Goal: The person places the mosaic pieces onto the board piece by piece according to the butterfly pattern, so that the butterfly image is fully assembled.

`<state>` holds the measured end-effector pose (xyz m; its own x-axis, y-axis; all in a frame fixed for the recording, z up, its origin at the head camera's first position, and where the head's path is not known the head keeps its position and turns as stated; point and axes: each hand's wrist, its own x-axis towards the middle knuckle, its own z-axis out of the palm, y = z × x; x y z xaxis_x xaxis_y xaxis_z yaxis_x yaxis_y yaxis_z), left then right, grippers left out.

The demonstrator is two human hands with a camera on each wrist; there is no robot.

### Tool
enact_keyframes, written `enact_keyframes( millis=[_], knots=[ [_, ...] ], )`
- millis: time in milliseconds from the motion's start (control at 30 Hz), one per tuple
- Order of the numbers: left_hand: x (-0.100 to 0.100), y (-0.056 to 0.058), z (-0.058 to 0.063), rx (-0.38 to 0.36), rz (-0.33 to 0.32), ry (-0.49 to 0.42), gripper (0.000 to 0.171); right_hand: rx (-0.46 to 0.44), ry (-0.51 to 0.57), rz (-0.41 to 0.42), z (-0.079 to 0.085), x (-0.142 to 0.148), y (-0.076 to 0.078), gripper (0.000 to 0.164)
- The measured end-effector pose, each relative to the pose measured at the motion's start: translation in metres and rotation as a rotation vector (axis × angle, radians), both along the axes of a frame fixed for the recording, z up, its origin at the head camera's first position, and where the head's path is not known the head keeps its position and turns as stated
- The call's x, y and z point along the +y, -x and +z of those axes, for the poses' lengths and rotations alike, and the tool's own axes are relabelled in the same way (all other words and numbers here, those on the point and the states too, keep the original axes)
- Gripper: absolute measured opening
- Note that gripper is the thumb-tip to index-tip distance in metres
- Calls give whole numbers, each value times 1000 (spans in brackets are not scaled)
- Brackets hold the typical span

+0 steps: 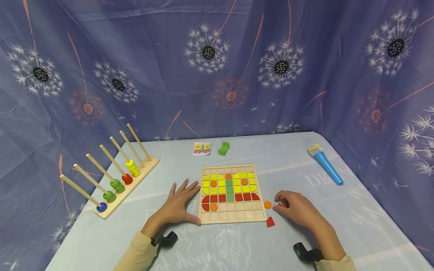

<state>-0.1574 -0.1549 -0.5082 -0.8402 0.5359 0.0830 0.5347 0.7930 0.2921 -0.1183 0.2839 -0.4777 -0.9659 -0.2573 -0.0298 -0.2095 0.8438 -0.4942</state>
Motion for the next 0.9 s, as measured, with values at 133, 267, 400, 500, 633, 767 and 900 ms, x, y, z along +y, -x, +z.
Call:
enact_keyframes(
  millis=[133, 267, 400, 500, 633, 767, 900],
  knots=[
    [0, 0, 0, -6, 0, -2, 124, -6, -11, 9, 0, 2, 1, 19],
    [1, 0, 0, -6, -2, -10, 124, -55, 48, 63, 3, 8, 0, 16],
    [0, 1, 0, -5, 3, -6, 124, -101, 98, 124, 6, 13, 0, 27],
    [0, 1, 0, -6, 7, -5, 124, -104, 96, 143, 5, 15, 0, 27],
    [0, 1, -1, -7, 6, -13, 123, -76, 74, 129, 4, 12, 2, 23],
    [0, 0, -2, -3, 7, -12, 124, -35, 38, 99, 3, 7, 3, 23],
    [0, 0, -1, -7, 10, -7, 125, -24, 18, 67, 3, 2, 3, 24]
  ],
)
